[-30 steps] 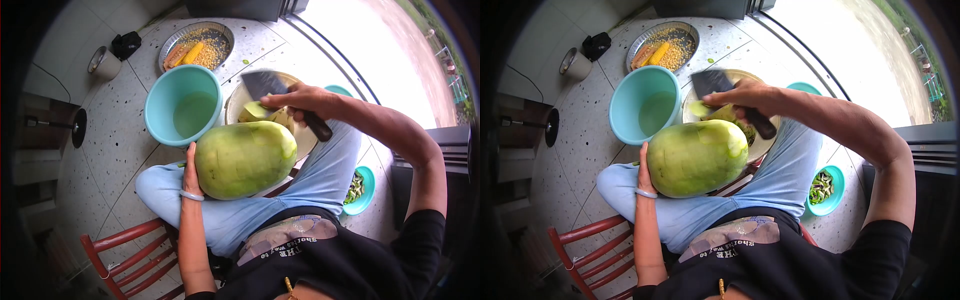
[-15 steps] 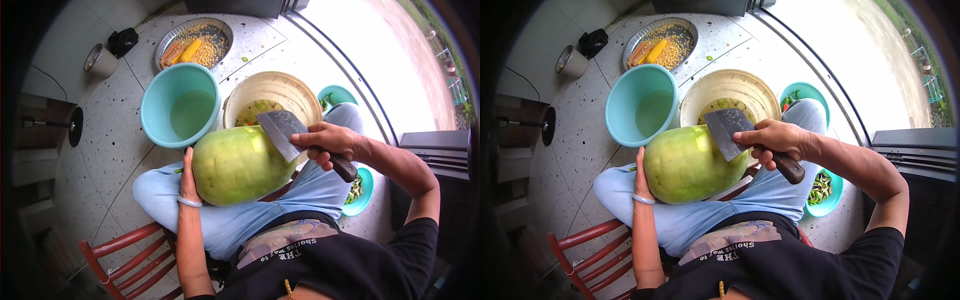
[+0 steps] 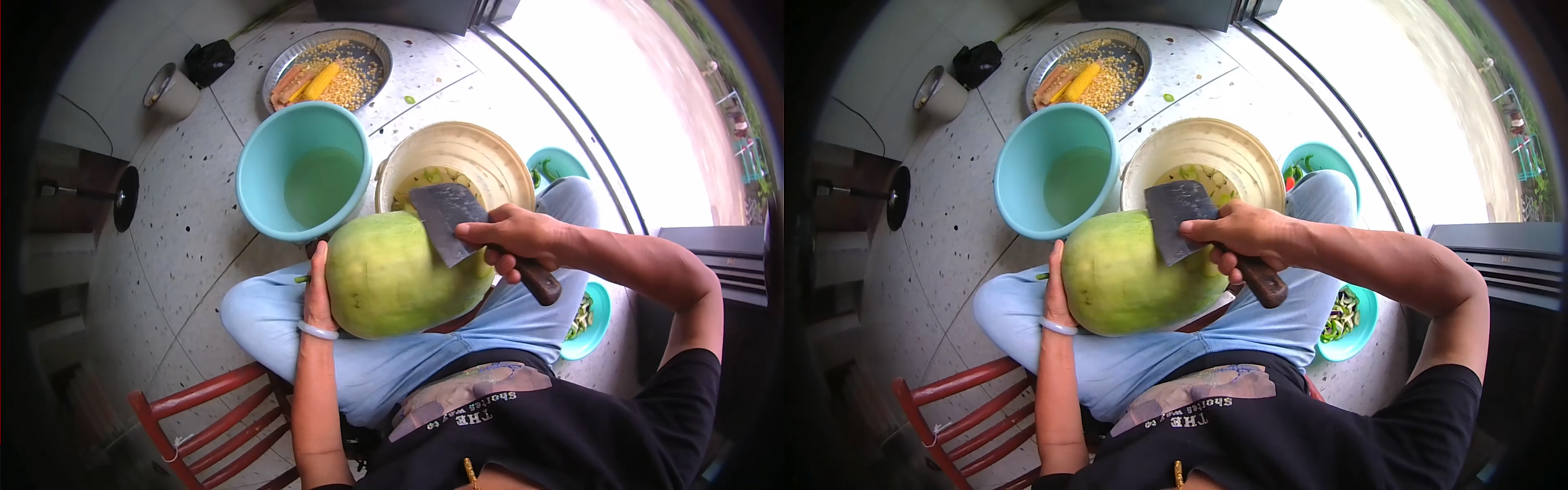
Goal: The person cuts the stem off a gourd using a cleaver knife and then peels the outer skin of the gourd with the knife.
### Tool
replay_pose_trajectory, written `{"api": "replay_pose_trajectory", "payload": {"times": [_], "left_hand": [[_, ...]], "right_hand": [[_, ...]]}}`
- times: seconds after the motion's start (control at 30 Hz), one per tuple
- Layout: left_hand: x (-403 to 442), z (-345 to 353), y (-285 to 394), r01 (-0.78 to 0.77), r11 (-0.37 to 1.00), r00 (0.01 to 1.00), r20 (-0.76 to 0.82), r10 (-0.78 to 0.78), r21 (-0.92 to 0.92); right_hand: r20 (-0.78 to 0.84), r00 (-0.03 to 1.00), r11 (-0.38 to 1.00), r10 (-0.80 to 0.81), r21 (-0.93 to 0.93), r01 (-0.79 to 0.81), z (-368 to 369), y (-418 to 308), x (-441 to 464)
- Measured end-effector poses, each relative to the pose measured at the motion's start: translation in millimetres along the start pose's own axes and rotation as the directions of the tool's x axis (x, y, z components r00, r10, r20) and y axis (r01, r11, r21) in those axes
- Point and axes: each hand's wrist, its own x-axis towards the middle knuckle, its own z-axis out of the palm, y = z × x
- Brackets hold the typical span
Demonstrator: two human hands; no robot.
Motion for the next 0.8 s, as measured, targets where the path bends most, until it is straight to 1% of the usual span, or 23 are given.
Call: {"api": "replay_pose_trajectory", "payload": {"times": [0.07, 0.17, 0.2, 0.27, 0.3, 0.4, 0.5, 0.53, 0.63, 0.77, 0.8], "left_hand": [[1.9, -1.1, -1.5, 0.001, 1.0, 1.0, -0.003, -0.001, -0.005], [5.3, -5.5, -3.8, -0.023, 0.999, 1.0, 0.008, 0.023, 0.027], [3.9, -4.6, -3.3, -0.014, 1.0, 1.0, 0.016, 0.014, 0.006], [0.2, 1.6, 0.3, 0.006, 1.0, 0.999, 0.037, -0.005, -0.028], [0.8, 1.2, 0.2, 0.001, 1.0, 0.999, 0.043, 0.0, -0.01], [0.4, -1.5, 0.6, -0.014, 1.0, 0.999, 0.032, 0.013, 0.027], [-1.4, 1.7, 1.1, -0.012, 0.999, 1.0, -0.003, 0.012, 0.036], [-1.6, 2.1, 1.2, -0.013, 0.999, 1.0, -0.009, 0.013, 0.042], [-2.4, 3.7, 2.2, -0.004, 0.997, 1.0, -0.015, 0.005, 0.071], [0.2, 0.8, 1.0, -0.021, 0.997, 1.0, 0.021, 0.019, 0.078], [0.9, -0.2, 0.1, -0.023, 0.997, 0.999, 0.023, 0.021, 0.077]], "right_hand": [[-0.032, 0.999, 1.0, 0.008, -0.018, -0.008, -11.3, 4.3, -7.6], [-0.063, 0.998, 0.995, 0.027, -0.093, -0.033, -20.6, 5.3, -24.8], [-0.056, 0.998, 0.995, 0.008, -0.094, -0.014, -22.5, 9.1, -24.8], [-0.058, 0.998, 0.995, 0.021, -0.098, -0.026, -20.4, 8.9, -23.1], [-0.06, 0.998, 0.995, 0.023, -0.099, -0.029, -18.7, 8.1, -21.5], [-0.008, 1.0, 0.998, 0.015, -0.053, -0.015, -13.7, 10.0, -6.7], [0.03, 0.999, 0.999, -0.045, 0.007, 0.045, -3.9, 10.5, 2.6], [0.011, 0.999, 0.999, -0.038, -0.02, 0.038, -4.7, 11.8, 9.8], [-0.055, 0.997, 0.991, 0.046, -0.125, -0.053, -2.3, 2.7, 9.2], [-0.147, 0.988, 0.95, 0.054, -0.297, -0.096, 1.6, -10.9, 16.1], [-0.165, 0.983, 0.943, 0.077, -0.307, -0.126, 0.4, -14.2, 16.7]]}}
